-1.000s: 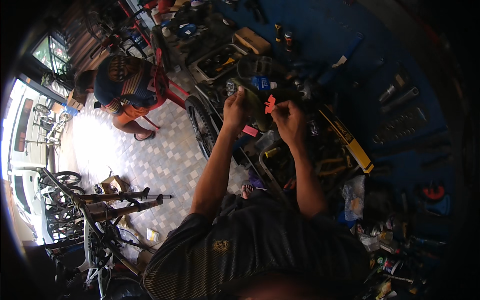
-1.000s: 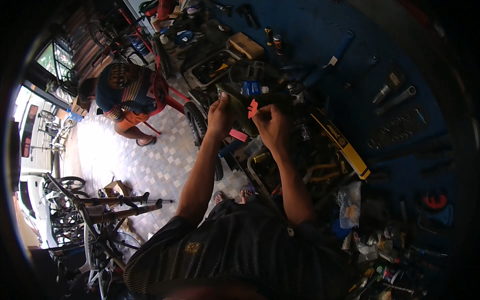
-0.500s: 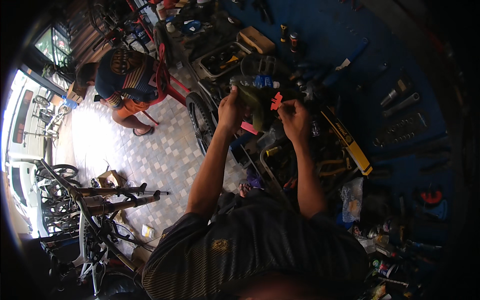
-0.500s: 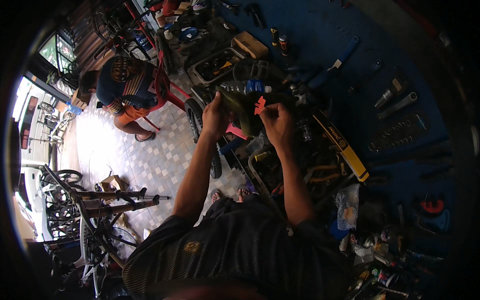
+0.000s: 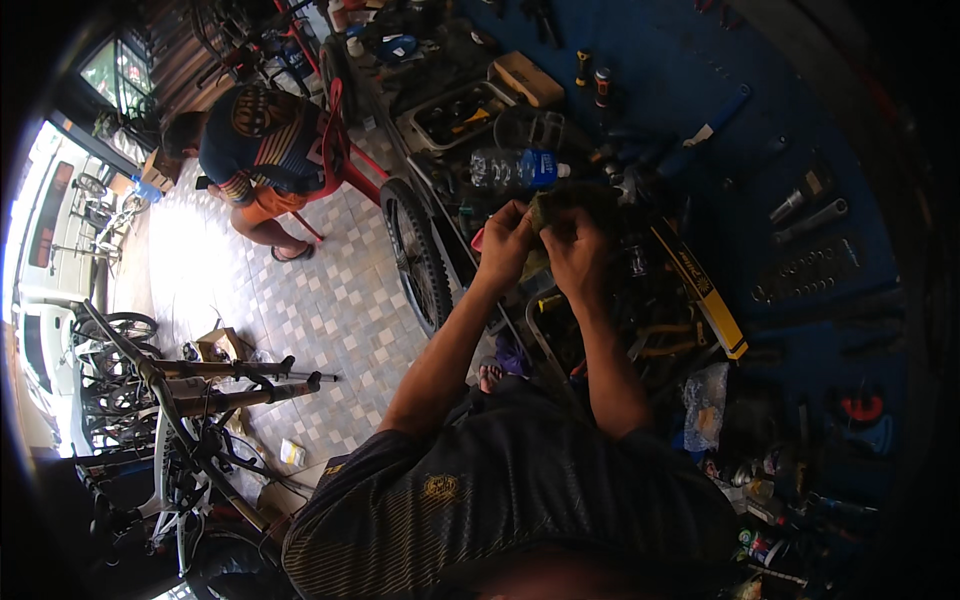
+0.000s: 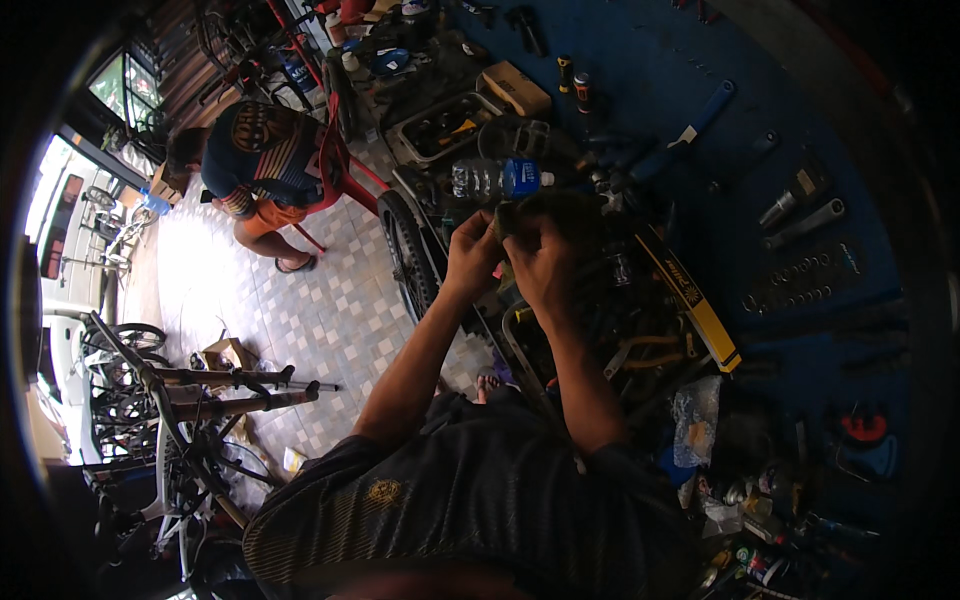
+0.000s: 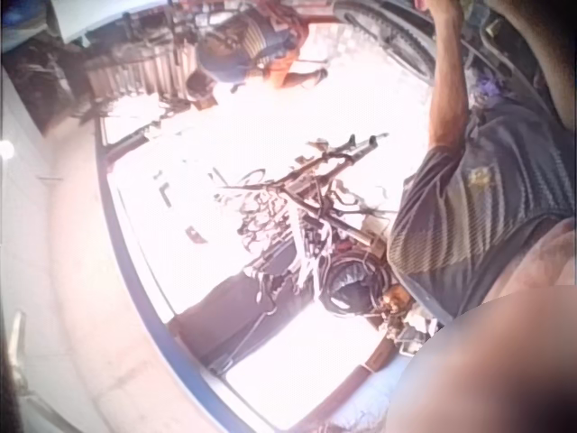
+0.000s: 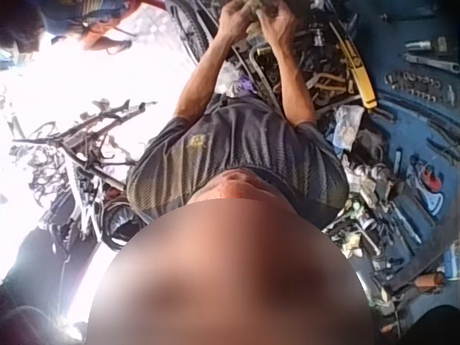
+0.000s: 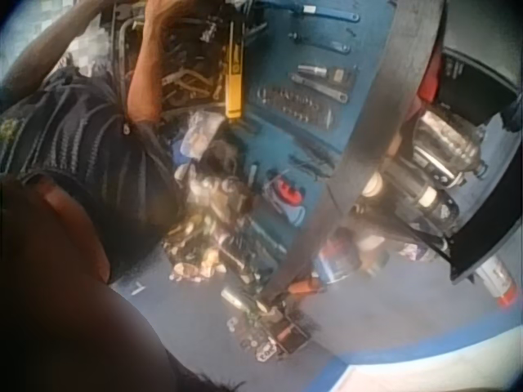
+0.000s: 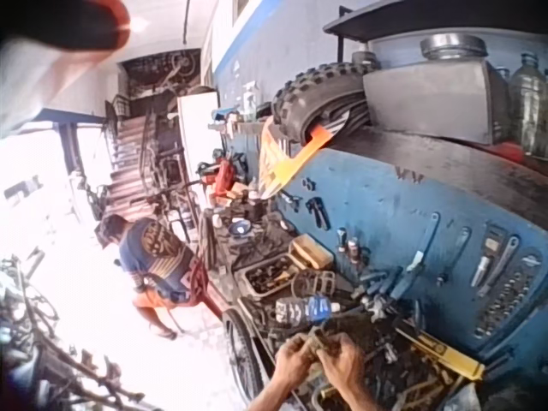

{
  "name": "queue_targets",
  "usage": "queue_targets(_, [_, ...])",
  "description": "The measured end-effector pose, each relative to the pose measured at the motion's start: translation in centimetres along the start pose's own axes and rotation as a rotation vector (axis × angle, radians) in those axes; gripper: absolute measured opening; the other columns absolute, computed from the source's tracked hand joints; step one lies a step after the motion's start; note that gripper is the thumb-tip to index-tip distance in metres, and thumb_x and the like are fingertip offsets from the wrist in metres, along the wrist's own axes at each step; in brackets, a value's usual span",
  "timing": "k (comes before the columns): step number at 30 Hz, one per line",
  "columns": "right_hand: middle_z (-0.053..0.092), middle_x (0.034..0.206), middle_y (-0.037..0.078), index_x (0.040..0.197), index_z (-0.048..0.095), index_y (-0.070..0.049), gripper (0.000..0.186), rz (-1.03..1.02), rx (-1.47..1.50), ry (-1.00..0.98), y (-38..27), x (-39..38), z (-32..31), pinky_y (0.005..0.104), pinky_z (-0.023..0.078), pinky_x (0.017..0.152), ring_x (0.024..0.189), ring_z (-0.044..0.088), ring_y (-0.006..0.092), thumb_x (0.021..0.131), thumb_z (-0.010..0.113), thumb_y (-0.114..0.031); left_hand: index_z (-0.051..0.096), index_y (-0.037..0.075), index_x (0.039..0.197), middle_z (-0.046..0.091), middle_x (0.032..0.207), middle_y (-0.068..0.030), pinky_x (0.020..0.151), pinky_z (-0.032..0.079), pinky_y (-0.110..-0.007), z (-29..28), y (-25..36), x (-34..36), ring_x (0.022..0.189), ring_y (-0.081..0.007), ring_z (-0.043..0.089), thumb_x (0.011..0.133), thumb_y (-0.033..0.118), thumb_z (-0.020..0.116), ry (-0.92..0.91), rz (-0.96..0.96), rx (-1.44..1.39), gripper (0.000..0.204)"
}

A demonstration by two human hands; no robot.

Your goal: The person adjusts a cable on the bicycle handlebar, secures it with a zip tie, and uses a tool to tighten the connection. They then retrieve a small red plastic piece from the workbench and apply it to the handlebar area.

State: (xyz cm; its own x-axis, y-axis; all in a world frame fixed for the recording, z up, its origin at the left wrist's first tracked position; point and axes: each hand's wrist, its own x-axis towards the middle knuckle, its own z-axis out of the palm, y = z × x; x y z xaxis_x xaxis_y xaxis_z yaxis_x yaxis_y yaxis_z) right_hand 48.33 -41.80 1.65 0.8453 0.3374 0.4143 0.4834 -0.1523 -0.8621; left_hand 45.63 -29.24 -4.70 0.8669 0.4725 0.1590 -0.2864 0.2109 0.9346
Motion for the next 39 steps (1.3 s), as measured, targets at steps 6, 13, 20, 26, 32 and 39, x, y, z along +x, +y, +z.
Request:
queue_targets(6, [0.07,0.085,0.009,0.101,0.064,0.002,0.019,0.141,0.027,0.008,1.9,-0.6,0.8,0.0306,0.055,0.072,0.078,0.067,0.0131,0.089,0.074,-0.008,0.06,-0.005,0.082,0.058,0.063,-0.0162,0.061,0.045,-0.041,1.7,0.5,1.8,0.059,-0.0215,0.053,0.106,0.03,0.056,0.212,0.224,0.505,0.043])
queue_targets(13, [0.066,0.081,0.001,0.099,0.062,-0.002,0.013,0.296,0.497,-0.08,0.9,-0.6,-2.1,0.023,0.05,0.064,0.07,0.061,0.0053,0.1,0.069,-0.014,0.051,0.002,0.145,0.066,0.119,-0.0246,0.06,0.057,-0.035,-4.2,0.9,6.9,0.084,-0.0272,0.074,0.099,0.025,0.066,0.048,0.25,0.576,0.053])
queue_targets(20, [0.069,0.088,0.002,0.111,0.067,0.0,0.021,0.195,0.44,-0.285,-2.6,-2.4,0.1,0.0228,0.051,0.069,0.078,0.062,0.0059,0.103,0.067,-0.02,0.062,0.002,0.133,0.071,0.088,-0.0113,0.065,0.053,-0.034,-14.1,-0.4,-7.8,0.067,-0.0171,0.066,0.099,0.02,0.067,0.16,-0.073,0.557,0.039])
queue_targets(26, [0.068,0.082,0.007,0.099,0.068,0.002,0.025,0.088,0.193,-0.73,-5.6,-7.6,6.1,0.0301,0.051,0.066,0.071,0.062,0.0114,0.104,0.062,-0.022,0.061,0.0,0.136,0.063,0.131,-0.0222,0.105,0.043,-0.041,-19.4,-2.8,-38.3,0.122,-0.0332,0.059,0.105,0.055,0.046,-0.304,-0.913,0.772,0.065])
queue_targets(32, [0.069,0.084,0.016,0.096,0.067,-0.001,0.014,-0.227,0.038,-1.098,-8.6,-17.8,13.9,0.0386,0.054,0.067,0.074,0.07,0.0304,0.092,0.072,-0.013,0.065,0.002,0.127,0.068,0.124,-0.0163,0.102,0.045,-0.041,-17.5,1.5,-54.6,0.117,-0.0286,0.061,0.106,0.05,0.052,0.121,-0.934,0.447,0.054])
queue_targets(39, [0.073,0.091,0.013,0.1,0.07,-0.005,0.018,-0.42,0.146,-1.583,-14.5,-33.5,20.5,0.041,0.056,0.073,0.082,0.072,0.0319,0.089,0.071,-0.019,0.069,0.0,0.112,0.069,0.098,-0.0042,0.079,0.051,-0.035,-17.4,4.6,-69.0,0.088,-0.0163,0.063,0.104,0.035,0.062,0.826,-0.776,0.099,0.036])
